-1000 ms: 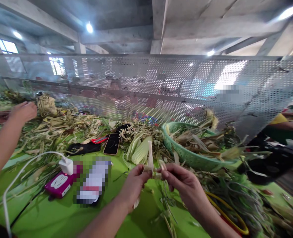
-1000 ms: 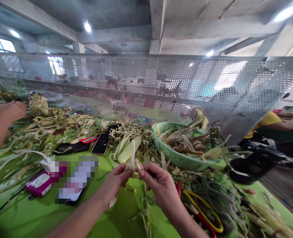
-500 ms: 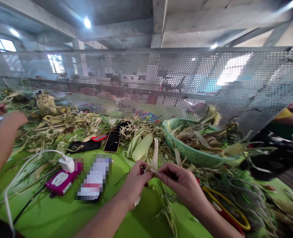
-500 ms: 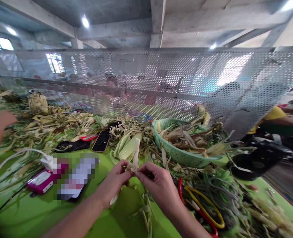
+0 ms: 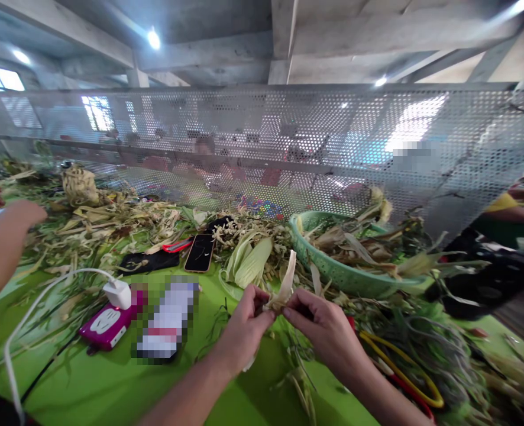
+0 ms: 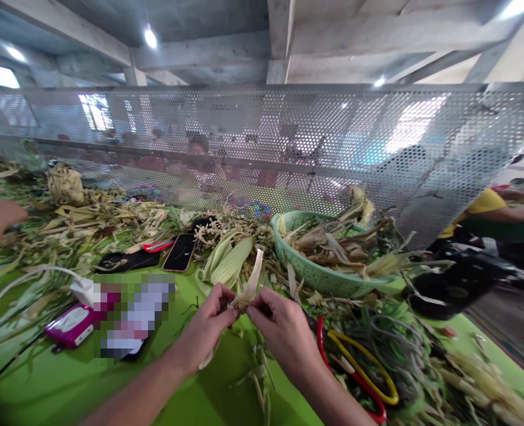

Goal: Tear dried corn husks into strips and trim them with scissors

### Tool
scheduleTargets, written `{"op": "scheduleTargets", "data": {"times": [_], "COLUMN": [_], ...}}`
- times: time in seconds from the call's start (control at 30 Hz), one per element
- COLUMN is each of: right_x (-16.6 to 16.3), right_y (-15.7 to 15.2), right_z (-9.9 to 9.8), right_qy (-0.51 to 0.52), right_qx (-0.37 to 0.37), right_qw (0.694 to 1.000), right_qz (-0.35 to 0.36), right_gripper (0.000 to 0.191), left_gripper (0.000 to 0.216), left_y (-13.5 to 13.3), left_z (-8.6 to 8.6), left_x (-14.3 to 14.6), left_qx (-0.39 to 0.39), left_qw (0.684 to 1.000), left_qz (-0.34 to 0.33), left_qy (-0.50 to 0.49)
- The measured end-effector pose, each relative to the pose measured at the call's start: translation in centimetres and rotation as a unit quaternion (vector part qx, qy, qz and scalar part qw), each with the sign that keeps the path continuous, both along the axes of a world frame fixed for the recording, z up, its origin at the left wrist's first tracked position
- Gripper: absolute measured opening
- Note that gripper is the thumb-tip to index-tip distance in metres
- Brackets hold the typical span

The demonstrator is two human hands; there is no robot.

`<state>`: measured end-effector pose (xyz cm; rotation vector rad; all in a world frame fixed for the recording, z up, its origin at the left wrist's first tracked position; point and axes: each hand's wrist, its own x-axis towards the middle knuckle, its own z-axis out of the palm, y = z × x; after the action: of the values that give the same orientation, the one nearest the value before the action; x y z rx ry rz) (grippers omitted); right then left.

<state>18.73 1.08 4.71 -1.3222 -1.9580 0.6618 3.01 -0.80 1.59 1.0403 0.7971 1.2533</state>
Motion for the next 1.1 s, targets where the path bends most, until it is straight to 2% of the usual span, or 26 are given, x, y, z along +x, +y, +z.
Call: {"op": "scheduleTargets", "data": {"times": [0.27, 0.5, 0.67, 0.8, 0.9, 1.1], "right_x": [0.19, -0.09, -0.06, 0.17, 0.29, 0.28], "right_y": [0.02, -0.27, -0.25, -0.03, 0.07, 0.08], "right_z": [-0.19, -0.09, -0.34, -0.25, -0.09, 0.0], "right_qy": [-0.004, -0.025, -0.037, -0.03, -0.028, -0.041], "right_qx": [-0.012, 0.039, 0.081, 0.086, 0.091, 0.099], "right_qw": [1.0, 0.999, 0.996, 0.995, 0.994, 0.994], "right_qz": [0.007, 0.014, 0.019, 0.049, 0.06, 0.034], "right_gripper": [0.017, 0.017, 0.017, 0.019, 0.021, 0.016], "left_gripper": [0.017, 0.014, 0.013, 0.014, 0.016, 0.02], "left_y": [-0.36, -0.18, -0.13, 0.05, 0.22, 0.39], "left_z": [0.48, -0.05, 0.41, 0.75, 0.57, -0.12], "left_x": [-0.24, -0.1, -0.38, -0.47, -0.43, -0.25], "left_qx": [-0.011, 0.005, 0.012, -0.002, -0.013, 0.0], "left_qw": [1.0, 1.0, 1.0, 1.0, 1.0, 0.999], "left_qz": [-0.015, -0.005, -0.006, -0.001, -0.012, -0.035], "left_qy": [0.021, 0.007, 0.028, 0.02, 0.0, -0.019]}}
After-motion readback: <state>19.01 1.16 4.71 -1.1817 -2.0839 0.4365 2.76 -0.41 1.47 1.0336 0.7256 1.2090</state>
